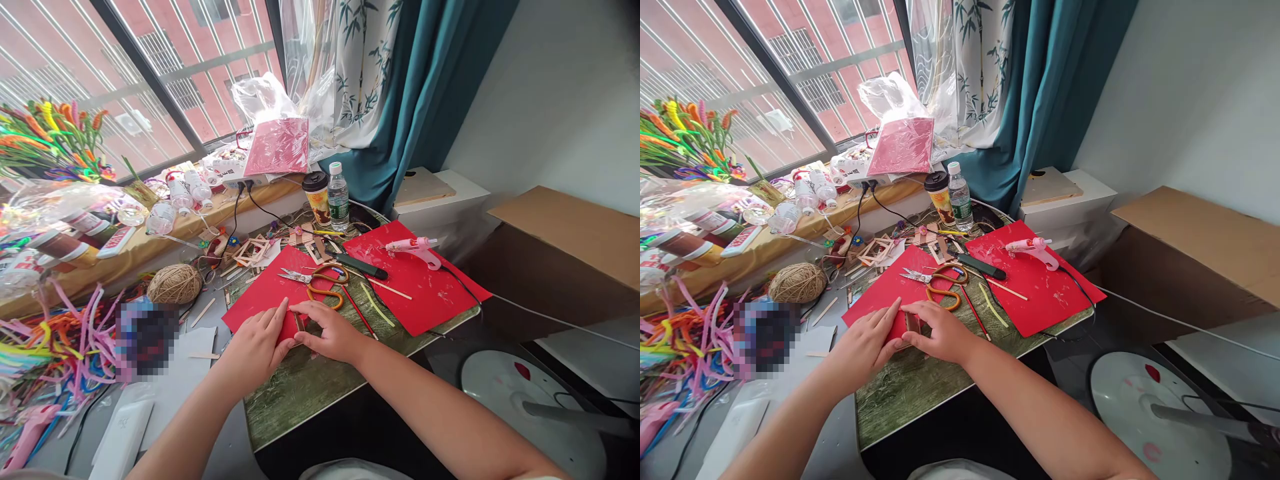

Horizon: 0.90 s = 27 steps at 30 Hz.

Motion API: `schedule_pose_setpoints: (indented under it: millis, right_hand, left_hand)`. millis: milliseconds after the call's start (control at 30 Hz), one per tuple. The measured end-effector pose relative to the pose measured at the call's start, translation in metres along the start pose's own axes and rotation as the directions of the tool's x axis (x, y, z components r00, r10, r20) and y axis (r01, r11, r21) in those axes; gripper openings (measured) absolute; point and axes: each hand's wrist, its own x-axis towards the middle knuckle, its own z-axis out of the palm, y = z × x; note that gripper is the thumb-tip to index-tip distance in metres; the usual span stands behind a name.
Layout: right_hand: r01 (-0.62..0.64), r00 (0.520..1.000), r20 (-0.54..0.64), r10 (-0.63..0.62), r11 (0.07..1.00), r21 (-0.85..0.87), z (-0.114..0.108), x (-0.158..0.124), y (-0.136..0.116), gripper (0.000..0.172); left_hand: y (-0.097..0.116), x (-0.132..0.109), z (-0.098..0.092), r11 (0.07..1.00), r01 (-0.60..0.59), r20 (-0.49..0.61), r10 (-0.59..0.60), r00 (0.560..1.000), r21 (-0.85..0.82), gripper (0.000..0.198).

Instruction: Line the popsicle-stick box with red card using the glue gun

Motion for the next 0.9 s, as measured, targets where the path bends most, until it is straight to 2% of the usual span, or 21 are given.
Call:
schedule_pose_setpoints:
  millis: [67,133,267,367,500,700,900]
  right_hand:
    - [0.055,0.998,-0.024,-0.055,0.998,-0.021,-0.0003,-0.0010,-0.0002,0.053]
    - [0.104,0.994,-0.034,-0.106,0.994,-0.040,-0.0002,-0.0014,0.0000,0.045]
    - [0.133,0.989,-0.053,-0.135,0.991,-0.034,0.0018,-0.0007,0.0007,0.031]
    - [0.120,0.990,-0.065,-0.122,0.992,-0.026,0.0025,-0.0002,0.0003,0.034]
    - [0.119,0.990,-0.070,-0.122,0.992,-0.036,0.0009,0.0001,-0.0002,0.046]
    - [0.124,0.990,-0.062,-0.127,0.991,-0.053,-0.0001,-0.0002,0.0002,0.047]
    - [0.239,0.967,-0.074,-0.245,0.967,-0.086,0.0010,-0.0001,-0.0013,0.030]
  left_hand:
    - [0.0008,0.0006,0.0002,1.000,0.000,0.006,-0.001,1.000,0.014,0.076]
    - [0.0016,0.0011,0.0005,1.000,0.000,0.017,0.000,1.000,0.015,0.077]
    - [0.0017,0.0013,0.0011,1.000,0.014,0.015,-0.014,1.000,-0.004,0.077]
    - [0.0002,0.0008,0.0007,0.999,0.016,0.001,-0.016,1.000,-0.038,0.074]
    - [-0.0004,0.0014,-0.0027,0.997,0.018,0.024,-0.017,1.000,-0.070,0.067]
    - [0.0037,0.0031,-0.0043,0.999,0.045,0.063,-0.043,0.997,-0.028,0.067]
    - [0.0037,0.0016,-0.0001,0.999,0.036,0.038,-0.036,0.999,-0.016,0.071]
